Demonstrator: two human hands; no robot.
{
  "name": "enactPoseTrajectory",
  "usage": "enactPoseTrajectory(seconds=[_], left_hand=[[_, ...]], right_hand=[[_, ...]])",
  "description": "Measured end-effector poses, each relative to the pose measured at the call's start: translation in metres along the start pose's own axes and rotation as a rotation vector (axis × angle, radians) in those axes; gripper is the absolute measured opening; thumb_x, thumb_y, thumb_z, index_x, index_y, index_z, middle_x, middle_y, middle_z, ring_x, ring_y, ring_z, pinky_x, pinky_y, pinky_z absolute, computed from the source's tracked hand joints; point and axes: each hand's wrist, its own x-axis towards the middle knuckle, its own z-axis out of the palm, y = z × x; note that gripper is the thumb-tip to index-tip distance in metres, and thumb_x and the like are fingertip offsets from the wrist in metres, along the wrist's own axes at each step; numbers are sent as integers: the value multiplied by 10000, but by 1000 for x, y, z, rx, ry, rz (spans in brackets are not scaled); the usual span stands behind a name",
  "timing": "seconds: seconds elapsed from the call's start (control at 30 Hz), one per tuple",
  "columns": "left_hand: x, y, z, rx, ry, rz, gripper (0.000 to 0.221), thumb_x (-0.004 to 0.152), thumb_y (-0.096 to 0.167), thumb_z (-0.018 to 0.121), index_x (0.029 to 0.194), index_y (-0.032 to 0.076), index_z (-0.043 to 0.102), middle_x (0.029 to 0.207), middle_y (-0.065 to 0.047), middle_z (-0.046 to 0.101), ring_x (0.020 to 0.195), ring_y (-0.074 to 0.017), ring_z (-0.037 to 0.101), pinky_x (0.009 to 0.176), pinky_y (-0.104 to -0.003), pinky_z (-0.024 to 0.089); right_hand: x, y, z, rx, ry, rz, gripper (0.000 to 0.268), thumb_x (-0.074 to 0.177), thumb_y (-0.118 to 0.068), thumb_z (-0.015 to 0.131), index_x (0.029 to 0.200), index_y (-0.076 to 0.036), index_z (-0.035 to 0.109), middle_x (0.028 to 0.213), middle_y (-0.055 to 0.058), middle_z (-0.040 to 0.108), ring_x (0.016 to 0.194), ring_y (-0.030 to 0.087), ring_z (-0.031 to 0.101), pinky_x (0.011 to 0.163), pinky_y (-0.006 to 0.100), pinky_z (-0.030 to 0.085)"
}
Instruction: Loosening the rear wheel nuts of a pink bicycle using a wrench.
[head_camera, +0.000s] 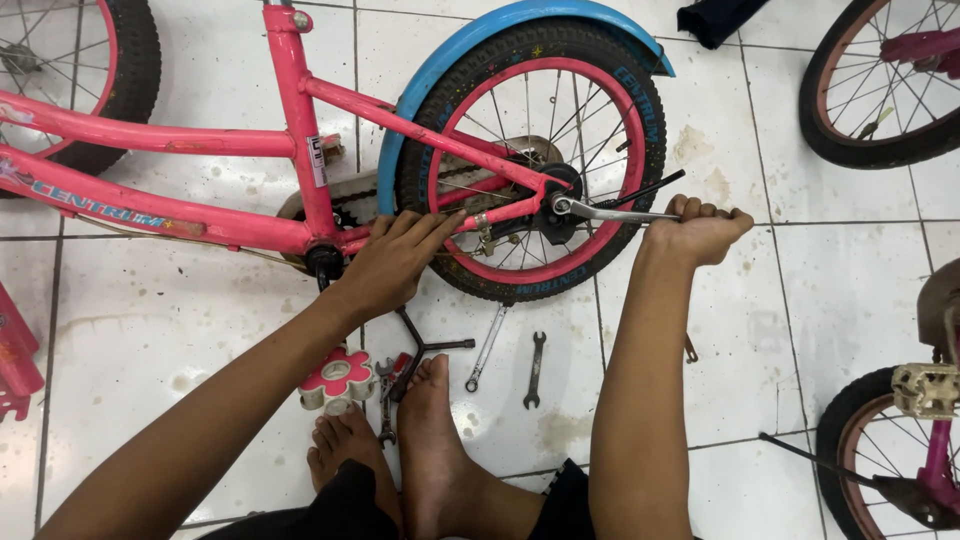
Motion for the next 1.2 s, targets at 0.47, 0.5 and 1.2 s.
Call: enactPoseTrajectory(seconds=[0.47, 0.5, 1.2], left_hand=[[8, -9, 7, -122, -15, 13, 675, 879, -11, 661, 1512, 112, 462, 1193, -80, 629, 1084, -272, 559, 867, -403, 382], [9, -8, 6, -135, -25, 1, 650, 887, 0, 655, 1499, 117, 469, 1167, -76, 628, 1076, -273, 557, 866, -406, 387], [150, 44, 10, 46, 146, 104, 508, 1020, 481, 532, 1377, 122, 570, 1132, -133, 582, 1124, -333, 552, 889, -456, 364]], right_hand=[[-30, 5, 21, -108, 184, -89, 248, 870, -210, 548, 722, -110, 375, 612, -3, 283, 460, 169, 320, 402, 345, 320], [-26, 8, 20, -120, 193, -83, 258, 876, -218, 557, 717, -108, 386, 606, -3, 291, 452, 171, 323, 392, 346, 324], [-53, -13, -28, -226, -683, 118, 126, 983, -223, 632, 923, -150, 548, 750, 46, 556, 695, 211, 664, 736, 334, 567]])
